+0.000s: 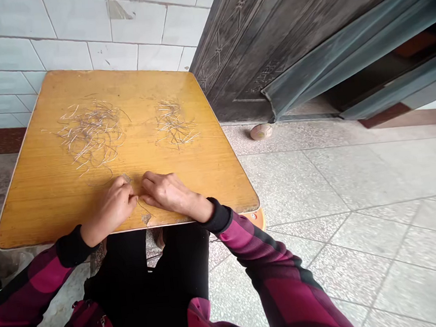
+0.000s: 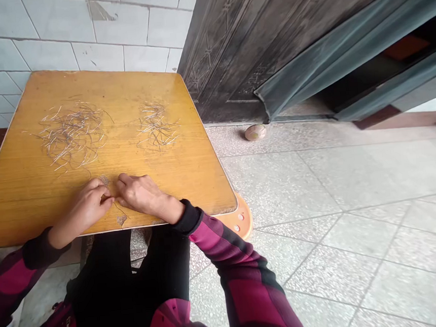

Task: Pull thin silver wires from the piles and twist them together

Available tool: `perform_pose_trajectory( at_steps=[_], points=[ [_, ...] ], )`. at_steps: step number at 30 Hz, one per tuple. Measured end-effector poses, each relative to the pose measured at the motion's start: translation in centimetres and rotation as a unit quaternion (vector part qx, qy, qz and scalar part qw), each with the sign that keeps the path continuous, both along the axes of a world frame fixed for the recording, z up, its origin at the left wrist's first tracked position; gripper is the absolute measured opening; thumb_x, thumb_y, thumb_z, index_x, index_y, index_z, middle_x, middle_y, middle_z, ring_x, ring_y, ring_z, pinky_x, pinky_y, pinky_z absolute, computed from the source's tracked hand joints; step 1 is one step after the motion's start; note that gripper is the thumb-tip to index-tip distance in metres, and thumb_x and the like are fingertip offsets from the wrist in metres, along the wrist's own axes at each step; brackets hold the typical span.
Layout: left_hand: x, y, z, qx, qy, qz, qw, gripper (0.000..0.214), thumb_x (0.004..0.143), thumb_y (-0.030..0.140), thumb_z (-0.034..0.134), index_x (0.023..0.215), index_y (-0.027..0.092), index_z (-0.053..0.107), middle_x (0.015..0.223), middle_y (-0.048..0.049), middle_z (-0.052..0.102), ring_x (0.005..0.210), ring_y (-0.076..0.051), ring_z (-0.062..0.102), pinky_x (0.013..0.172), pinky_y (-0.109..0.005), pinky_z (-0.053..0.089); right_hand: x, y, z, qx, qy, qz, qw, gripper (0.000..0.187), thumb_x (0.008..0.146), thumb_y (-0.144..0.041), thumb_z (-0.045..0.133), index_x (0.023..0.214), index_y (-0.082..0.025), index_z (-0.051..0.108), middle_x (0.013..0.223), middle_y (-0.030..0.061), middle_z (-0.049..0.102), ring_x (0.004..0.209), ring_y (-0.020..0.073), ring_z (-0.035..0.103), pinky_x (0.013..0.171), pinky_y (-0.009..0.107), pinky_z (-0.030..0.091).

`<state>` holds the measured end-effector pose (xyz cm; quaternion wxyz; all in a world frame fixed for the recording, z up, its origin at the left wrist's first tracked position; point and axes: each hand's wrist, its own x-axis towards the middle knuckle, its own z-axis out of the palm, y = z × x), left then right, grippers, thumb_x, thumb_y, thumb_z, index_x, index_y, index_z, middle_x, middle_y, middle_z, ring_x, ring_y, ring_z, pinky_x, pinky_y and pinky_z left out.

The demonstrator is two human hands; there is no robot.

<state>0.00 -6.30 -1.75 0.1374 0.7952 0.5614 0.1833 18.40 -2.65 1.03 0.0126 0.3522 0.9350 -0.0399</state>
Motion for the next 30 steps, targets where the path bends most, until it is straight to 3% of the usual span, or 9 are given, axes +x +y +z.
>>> perform_pose_trajectory(
  at_steps=[3, 7, 14, 16, 19, 21, 23, 25, 30],
  points=[
    [0.5, 0.8, 0.2, -0.006, 0.051, 0.005, 0.999, 0.014, 0.082, 0.011, 0.057, 0.069, 0.015, 0.060, 0.085, -0.0079, 0.058, 0.077, -0.020, 0.058, 0.073, -0.032, 0.049, -1.6, 0.3, 0.3, -0.027, -0.016, -0.048, 0.998, 0.027, 0.098, -0.030, 0.044, 0.106, -0.011, 0.063, 0.105, 0.0119, 0.062, 0.073, 0.0158, 0.056, 0.054, 0.029, 0.028],
    [0.2, 2.4, 0.7, -0.025, 0.058, 0.000, 0.998, 0.013, 0.082, 0.011, 0.055, 0.071, 0.013, 0.063, 0.082, -0.0082, 0.059, 0.074, -0.019, 0.058, 0.070, -0.031, 0.047, -2.6, 1.3, 0.1, -0.047, -0.033, -0.034, 0.998, 0.028, 0.098, -0.022, 0.039, 0.105, -0.013, 0.065, 0.106, 0.0116, 0.063, 0.072, 0.0158, 0.057, 0.055, 0.029, 0.029],
    [0.0, 5.3, 1.7, -0.135, -0.100, -0.059, 0.984, 0.013, 0.075, 0.015, 0.059, 0.064, 0.016, 0.065, 0.069, -0.0026, 0.064, 0.071, -0.016, 0.059, 0.067, -0.027, 0.044, -1.1, 3.2, 0.3, -0.042, 0.035, -0.054, 0.997, 0.021, 0.092, -0.025, 0.051, 0.100, -0.012, 0.065, 0.099, 0.0110, 0.066, 0.068, 0.0142, 0.054, 0.056, 0.028, 0.026],
    [0.2, 5.8, 2.0, -0.207, -0.191, -0.032, 0.959, 0.013, 0.076, 0.018, 0.057, 0.065, 0.017, 0.064, 0.062, -0.0008, 0.062, 0.060, -0.014, 0.057, 0.059, -0.026, 0.042, -0.4, 3.9, 0.3, -0.046, 0.086, -0.064, 0.993, 0.016, 0.090, -0.022, 0.052, 0.095, -0.012, 0.064, 0.090, 0.0087, 0.066, 0.066, 0.0133, 0.054, 0.057, 0.027, 0.027],
    [0.4, 6.2, 2.4, -0.308, -0.346, 0.009, 0.886, 0.011, 0.076, 0.024, 0.060, 0.070, 0.016, 0.064, 0.059, 0.0001, 0.060, 0.052, -0.012, 0.054, 0.053, -0.024, 0.042, 0.5, 5.0, 0.3, -0.081, 0.179, -0.077, 0.977, 0.012, 0.088, -0.019, 0.054, 0.094, -0.013, 0.062, 0.077, 0.0035, 0.065, 0.061, 0.0109, 0.052, 0.058, 0.024, 0.030],
    [0.5, 6.4, 2.4, -0.326, -0.417, 0.011, 0.848, 0.013, 0.073, 0.028, 0.064, 0.071, 0.015, 0.064, 0.062, -0.0015, 0.062, 0.055, -0.011, 0.056, 0.055, -0.024, 0.045, 1.0, 5.5, 0.2, -0.110, 0.232, -0.072, 0.964, 0.011, 0.088, -0.018, 0.054, 0.095, -0.013, 0.062, 0.074, 0.0011, 0.066, 0.059, 0.0090, 0.051, 0.058, 0.023, 0.032],
    [0.6, 6.4, 2.3, -0.321, -0.451, 0.012, 0.833, 0.016, 0.073, 0.030, 0.065, 0.068, 0.015, 0.063, 0.064, -0.0024, 0.063, 0.056, -0.011, 0.056, 0.056, -0.024, 0.045, 1.3, 5.7, 0.1, -0.117, 0.255, -0.063, 0.958, 0.012, 0.089, -0.019, 0.054, 0.094, -0.014, 0.063, 0.075, 0.0007, 0.067, 0.058, 0.0082, 0.052, 0.059, 0.022, 0.032],
    [0.6, 6.5, 2.0, -0.299, -0.446, 0.018, 0.843, 0.017, 0.073, 0.031, 0.063, 0.068, 0.015, 0.063, 0.062, -0.0013, 0.062, 0.055, -0.010, 0.054, 0.055, -0.024, 0.043, 1.3, 5.5, 0.1, -0.089, 0.244, -0.067, 0.963, 0.016, 0.091, -0.023, 0.052, 0.091, -0.015, 0.066, 0.076, 0.0020, 0.068, 0.061, 0.0090, 0.053, 0.060, 0.023, 0.031],
    [0.8, 6.6, 1.3, -0.164, -0.322, 0.012, 0.932, 0.012, 0.074, 0.025, 0.057, 0.068, 0.017, 0.063, 0.057, 0.0028, 0.057, 0.050, -0.010, 0.048, 0.051, -0.022, 0.036, 0.8, 4.5, -0.1, 0.029, 0.148, -0.104, 0.983, 0.027, 0.096, -0.027, 0.045, 0.088, -0.016, 0.068, 0.080, 0.0051, 0.070, 0.060, 0.0111, 0.052, 0.055, 0.027, 0.022]
  ],
)
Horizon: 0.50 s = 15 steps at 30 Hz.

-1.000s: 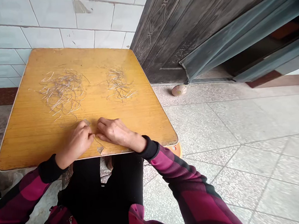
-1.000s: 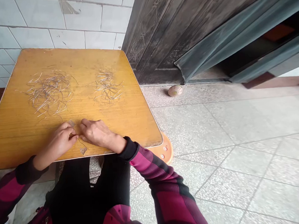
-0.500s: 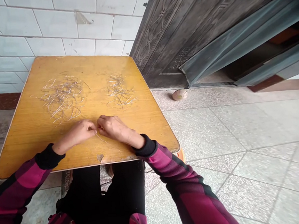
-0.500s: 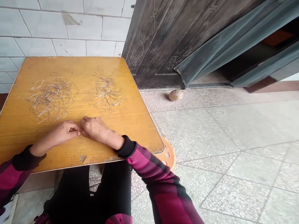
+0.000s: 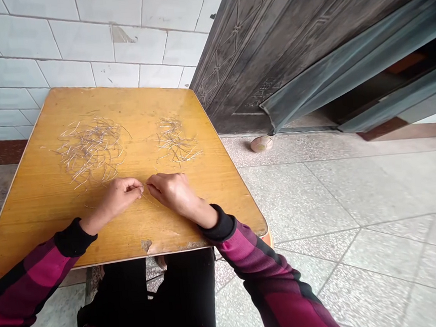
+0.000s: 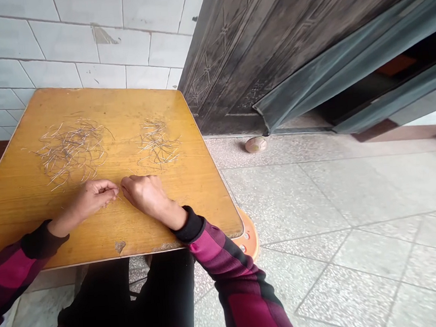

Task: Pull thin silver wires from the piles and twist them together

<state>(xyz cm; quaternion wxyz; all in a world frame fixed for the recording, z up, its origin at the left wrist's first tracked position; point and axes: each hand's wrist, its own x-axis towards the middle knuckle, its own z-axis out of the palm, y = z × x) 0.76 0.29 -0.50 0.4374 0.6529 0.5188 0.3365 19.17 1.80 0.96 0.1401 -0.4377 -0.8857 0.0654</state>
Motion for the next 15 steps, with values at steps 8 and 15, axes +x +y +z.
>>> perform_pose_trajectory(
  at_steps=[8, 15],
  points=[
    [0.26, 0.17, -0.63, 0.056, 0.068, 0.016, 0.996, 0.017, 0.071, 0.020, 0.052, 0.055, 0.018, 0.056, 0.049, 0.0030, 0.056, 0.048, -0.010, 0.046, 0.051, -0.023, 0.032, -0.38, -0.61, -0.65, 0.049, -0.086, -0.010, 0.995, 0.026, 0.095, -0.023, 0.043, 0.084, -0.019, 0.065, 0.072, 0.0011, 0.065, 0.051, 0.0097, 0.039, 0.051, 0.030, 0.013],
    [0.89, -0.37, -0.73, 0.027, -0.015, 0.051, 0.998, 0.023, 0.073, 0.027, 0.054, 0.052, 0.018, 0.055, 0.047, 0.0033, 0.053, 0.046, -0.010, 0.042, 0.050, -0.024, 0.032, -0.57, -0.80, -0.45, 0.043, -0.098, -0.017, 0.994, 0.023, 0.093, -0.022, 0.044, 0.082, -0.019, 0.064, 0.071, 0.0007, 0.064, 0.049, 0.0097, 0.035, 0.051, 0.030, 0.012]
  ],
)
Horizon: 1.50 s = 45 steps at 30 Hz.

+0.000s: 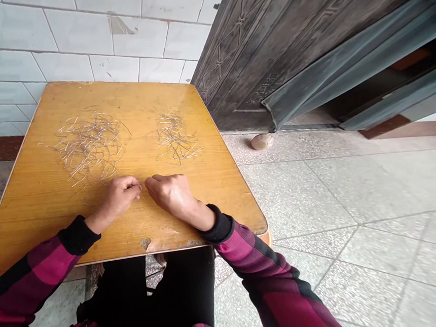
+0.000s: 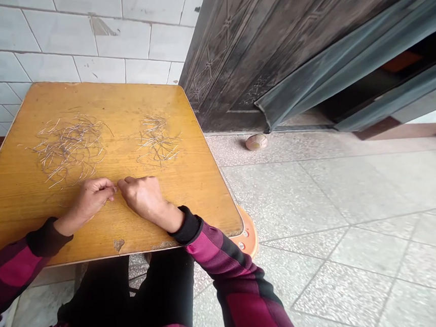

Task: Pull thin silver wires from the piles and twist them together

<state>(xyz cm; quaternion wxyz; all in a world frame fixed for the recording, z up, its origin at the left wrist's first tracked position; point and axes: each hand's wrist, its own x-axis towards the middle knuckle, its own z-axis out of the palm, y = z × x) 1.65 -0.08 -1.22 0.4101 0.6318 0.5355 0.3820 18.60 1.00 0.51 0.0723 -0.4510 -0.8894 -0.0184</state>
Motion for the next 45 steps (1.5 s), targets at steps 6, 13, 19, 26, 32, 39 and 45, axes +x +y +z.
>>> perform_pose_trajectory(
  at_steps=[6, 13, 19, 26, 32, 39, 45],
  points=[
    [0.1, -0.2, 0.0, -0.072, -0.104, -0.008, 0.992, 0.022, 0.074, 0.033, 0.061, 0.060, 0.017, 0.058, 0.052, 0.0026, 0.054, 0.046, -0.008, 0.039, 0.047, -0.023, 0.028, 0.4, 0.1, 0.1, 0.012, 0.026, -0.002, 1.000, 0.027, 0.095, -0.023, 0.041, 0.081, -0.018, 0.064, 0.071, 0.0009, 0.064, 0.049, 0.0093, 0.036, 0.050, 0.030, 0.013],
    [-0.7, 0.1, 1.1, -0.218, -0.247, -0.083, 0.941, 0.022, 0.068, 0.034, 0.073, 0.074, 0.014, 0.066, 0.062, 0.0008, 0.054, 0.052, -0.006, 0.038, 0.045, -0.020, 0.024, 1.2, 0.2, 0.4, 0.004, 0.078, 0.008, 0.997, 0.032, 0.099, -0.029, 0.040, 0.088, -0.018, 0.068, 0.077, 0.0019, 0.068, 0.057, 0.0098, 0.047, 0.052, 0.027, 0.020],
    [-1.0, 0.3, 0.7, -0.268, -0.310, -0.084, 0.908, 0.019, 0.063, 0.027, 0.078, 0.072, 0.014, 0.066, 0.066, 0.0008, 0.052, 0.054, -0.006, 0.036, 0.047, -0.021, 0.024, 1.5, 0.1, 0.2, 0.000, 0.116, 0.031, 0.993, 0.034, 0.100, -0.029, 0.036, 0.092, -0.018, 0.068, 0.078, 0.0027, 0.067, 0.059, 0.0099, 0.049, 0.054, 0.026, 0.023],
    [-0.7, 0.2, 0.1, -0.272, -0.340, -0.075, 0.897, 0.026, 0.060, 0.028, 0.082, 0.063, 0.014, 0.061, 0.062, 0.0022, 0.049, 0.055, -0.006, 0.036, 0.047, -0.020, 0.025, 1.4, 0.1, 0.2, -0.017, 0.141, 0.037, 0.989, 0.031, 0.097, -0.026, 0.039, 0.087, -0.017, 0.067, 0.076, 0.0027, 0.067, 0.058, 0.0094, 0.049, 0.055, 0.025, 0.024],
    [-0.5, 0.0, -0.1, -0.256, -0.365, -0.024, 0.895, 0.025, 0.057, 0.024, 0.084, 0.067, 0.013, 0.063, 0.063, 0.0021, 0.051, 0.058, -0.006, 0.042, 0.051, -0.020, 0.032, 1.0, -0.1, 0.0, -0.038, 0.149, 0.018, 0.988, 0.029, 0.096, -0.026, 0.042, 0.083, -0.016, 0.065, 0.074, 0.0038, 0.067, 0.057, 0.0099, 0.049, 0.055, 0.026, 0.024],
    [-0.5, -0.1, -0.6, -0.255, -0.407, -0.006, 0.877, 0.024, 0.059, 0.020, 0.083, 0.067, 0.013, 0.062, 0.067, 0.0016, 0.054, 0.058, -0.005, 0.045, 0.048, -0.015, 0.033, 0.6, -0.4, -0.1, -0.047, 0.135, 0.003, 0.990, 0.027, 0.095, -0.027, 0.044, 0.083, -0.016, 0.065, 0.075, 0.0048, 0.069, 0.058, 0.0113, 0.052, 0.055, 0.026, 0.025],
    [-0.6, -0.1, -0.5, -0.277, -0.454, -0.023, 0.847, 0.022, 0.060, 0.017, 0.084, 0.065, 0.010, 0.064, 0.066, 0.0002, 0.055, 0.056, -0.004, 0.045, 0.049, -0.014, 0.036, 0.9, -0.3, 0.0, -0.047, 0.141, 0.013, 0.989, 0.026, 0.095, -0.027, 0.044, 0.087, -0.017, 0.067, 0.079, 0.0037, 0.071, 0.061, 0.0113, 0.056, 0.056, 0.026, 0.026]
  ],
)
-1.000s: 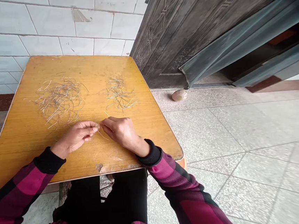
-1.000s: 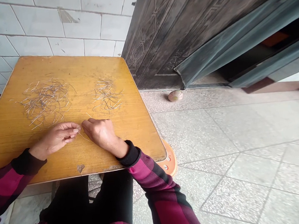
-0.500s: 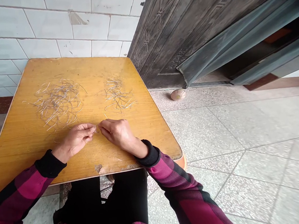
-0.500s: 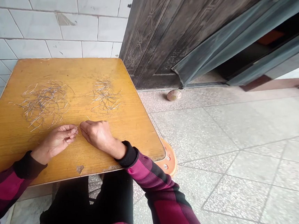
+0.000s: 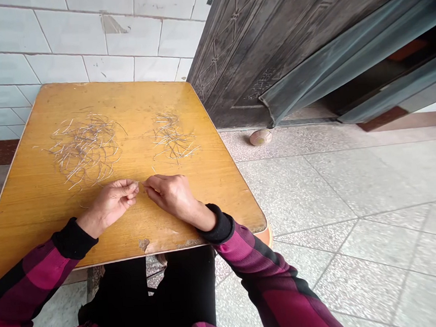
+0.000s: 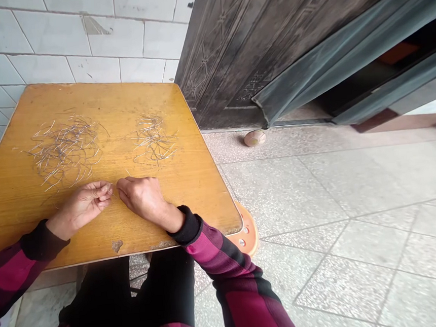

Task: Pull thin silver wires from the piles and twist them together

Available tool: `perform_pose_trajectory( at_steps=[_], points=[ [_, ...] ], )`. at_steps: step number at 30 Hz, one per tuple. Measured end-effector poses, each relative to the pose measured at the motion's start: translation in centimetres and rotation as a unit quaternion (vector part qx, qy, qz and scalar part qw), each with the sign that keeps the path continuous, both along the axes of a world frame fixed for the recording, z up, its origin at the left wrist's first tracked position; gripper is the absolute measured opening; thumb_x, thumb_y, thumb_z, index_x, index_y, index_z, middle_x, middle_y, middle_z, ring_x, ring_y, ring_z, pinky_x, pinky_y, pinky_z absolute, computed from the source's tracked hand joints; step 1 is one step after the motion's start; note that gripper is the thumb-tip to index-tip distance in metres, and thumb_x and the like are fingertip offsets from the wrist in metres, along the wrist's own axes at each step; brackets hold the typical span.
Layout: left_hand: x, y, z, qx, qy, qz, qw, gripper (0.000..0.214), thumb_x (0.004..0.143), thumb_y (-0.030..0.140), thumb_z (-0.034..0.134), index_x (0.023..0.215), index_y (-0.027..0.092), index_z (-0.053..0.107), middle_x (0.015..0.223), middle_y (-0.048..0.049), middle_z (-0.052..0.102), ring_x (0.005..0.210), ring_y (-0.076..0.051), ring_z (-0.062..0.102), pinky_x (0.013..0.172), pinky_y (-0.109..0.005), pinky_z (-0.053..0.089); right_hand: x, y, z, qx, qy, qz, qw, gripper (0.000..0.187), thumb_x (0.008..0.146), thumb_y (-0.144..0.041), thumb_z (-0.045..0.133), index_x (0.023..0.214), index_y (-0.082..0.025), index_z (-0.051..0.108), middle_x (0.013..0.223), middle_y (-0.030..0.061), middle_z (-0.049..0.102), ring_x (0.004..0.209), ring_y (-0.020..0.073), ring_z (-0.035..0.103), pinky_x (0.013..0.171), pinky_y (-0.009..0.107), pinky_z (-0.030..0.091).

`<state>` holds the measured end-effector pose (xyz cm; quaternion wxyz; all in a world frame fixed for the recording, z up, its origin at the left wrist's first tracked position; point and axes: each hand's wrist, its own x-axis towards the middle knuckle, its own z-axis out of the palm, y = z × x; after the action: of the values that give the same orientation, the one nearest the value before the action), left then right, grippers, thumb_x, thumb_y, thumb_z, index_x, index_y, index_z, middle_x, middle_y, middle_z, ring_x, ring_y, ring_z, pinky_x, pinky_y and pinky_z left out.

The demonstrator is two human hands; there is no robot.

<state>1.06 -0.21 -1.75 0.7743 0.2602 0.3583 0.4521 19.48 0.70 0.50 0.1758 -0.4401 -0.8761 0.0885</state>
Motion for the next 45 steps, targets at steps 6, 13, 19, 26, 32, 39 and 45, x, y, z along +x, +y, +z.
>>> perform_pose_trajectory(
  at_steps=[6, 13, 19, 26, 32, 39, 45],
  points=[
    [0.1, 0.0, 0.3, 0.006, 0.010, -0.035, 0.999, 0.017, 0.061, 0.013, 0.079, 0.061, 0.010, 0.062, 0.061, 0.0006, 0.053, 0.054, -0.005, 0.045, 0.050, -0.016, 0.038, 0.2, 0.2, -0.1, 0.042, -0.007, 0.013, 0.999, 0.030, 0.099, -0.035, 0.043, 0.097, -0.019, 0.069, 0.082, 0.0025, 0.070, 0.061, 0.0112, 0.054, 0.054, 0.027, 0.025],
    [0.3, -0.4, 0.0, 0.003, 0.008, -0.036, 0.999, 0.015, 0.063, 0.010, 0.075, 0.060, 0.010, 0.060, 0.059, 0.0012, 0.050, 0.055, -0.006, 0.043, 0.051, -0.017, 0.036, 0.3, 0.4, -0.4, 0.166, -0.035, 0.073, 0.983, 0.029, 0.096, -0.017, 0.042, 0.076, -0.018, 0.064, 0.071, 0.0020, 0.061, 0.065, 0.0132, 0.046, 0.056, 0.029, 0.025],
    [0.3, -0.5, -0.4, -0.021, -0.032, -0.022, 0.999, 0.016, 0.064, 0.008, 0.076, 0.059, 0.010, 0.061, 0.059, 0.0008, 0.051, 0.054, -0.005, 0.044, 0.050, -0.016, 0.037, 0.5, 0.7, -0.4, 0.210, -0.022, 0.122, 0.970, 0.031, 0.097, -0.016, 0.041, 0.074, -0.018, 0.063, 0.067, 0.0012, 0.056, 0.064, 0.0139, 0.042, 0.058, 0.030, 0.026],
    [0.2, -0.5, -0.6, -0.047, -0.093, -0.007, 0.995, 0.008, 0.071, 0.006, 0.074, 0.069, 0.008, 0.067, 0.066, -0.0032, 0.060, 0.054, -0.004, 0.049, 0.050, -0.013, 0.041, 0.9, 1.1, -0.6, 0.194, -0.020, 0.081, 0.977, 0.029, 0.099, -0.021, 0.043, 0.086, -0.020, 0.069, 0.074, 0.0018, 0.063, 0.068, 0.0138, 0.047, 0.057, 0.030, 0.027],
    [-0.2, -0.5, -0.2, -0.036, -0.110, 0.016, 0.993, 0.008, 0.071, 0.005, 0.075, 0.070, 0.008, 0.067, 0.067, -0.0033, 0.060, 0.054, -0.004, 0.050, 0.049, -0.012, 0.043, 1.8, 1.2, -0.2, 0.194, -0.026, 0.071, 0.978, 0.026, 0.098, -0.020, 0.047, 0.083, -0.020, 0.069, 0.075, 0.0013, 0.066, 0.068, 0.0141, 0.050, 0.056, 0.029, 0.029],
    [-1.1, -0.8, 0.0, -0.030, -0.101, 0.018, 0.994, 0.013, 0.068, 0.007, 0.079, 0.069, 0.008, 0.067, 0.068, -0.0024, 0.061, 0.053, -0.003, 0.049, 0.049, -0.012, 0.044, 3.3, 1.4, 0.0, 0.170, -0.003, 0.082, 0.982, 0.026, 0.098, -0.017, 0.047, 0.091, -0.021, 0.072, 0.078, 0.0022, 0.068, 0.071, 0.0145, 0.055, 0.060, 0.028, 0.036],
    [-1.0, -1.1, -0.3, -0.023, -0.061, 0.010, 0.998, 0.012, 0.069, 0.009, 0.078, 0.074, 0.009, 0.067, 0.072, -0.0024, 0.060, 0.057, -0.004, 0.050, 0.052, -0.014, 0.044, 4.1, 1.9, -0.1, 0.057, 0.251, 0.094, 0.962, 0.018, 0.095, -0.029, 0.057, 0.103, -0.020, 0.070, 0.108, 0.0072, 0.068, 0.085, 0.0141, 0.062, 0.067, 0.026, 0.049]
  ],
)
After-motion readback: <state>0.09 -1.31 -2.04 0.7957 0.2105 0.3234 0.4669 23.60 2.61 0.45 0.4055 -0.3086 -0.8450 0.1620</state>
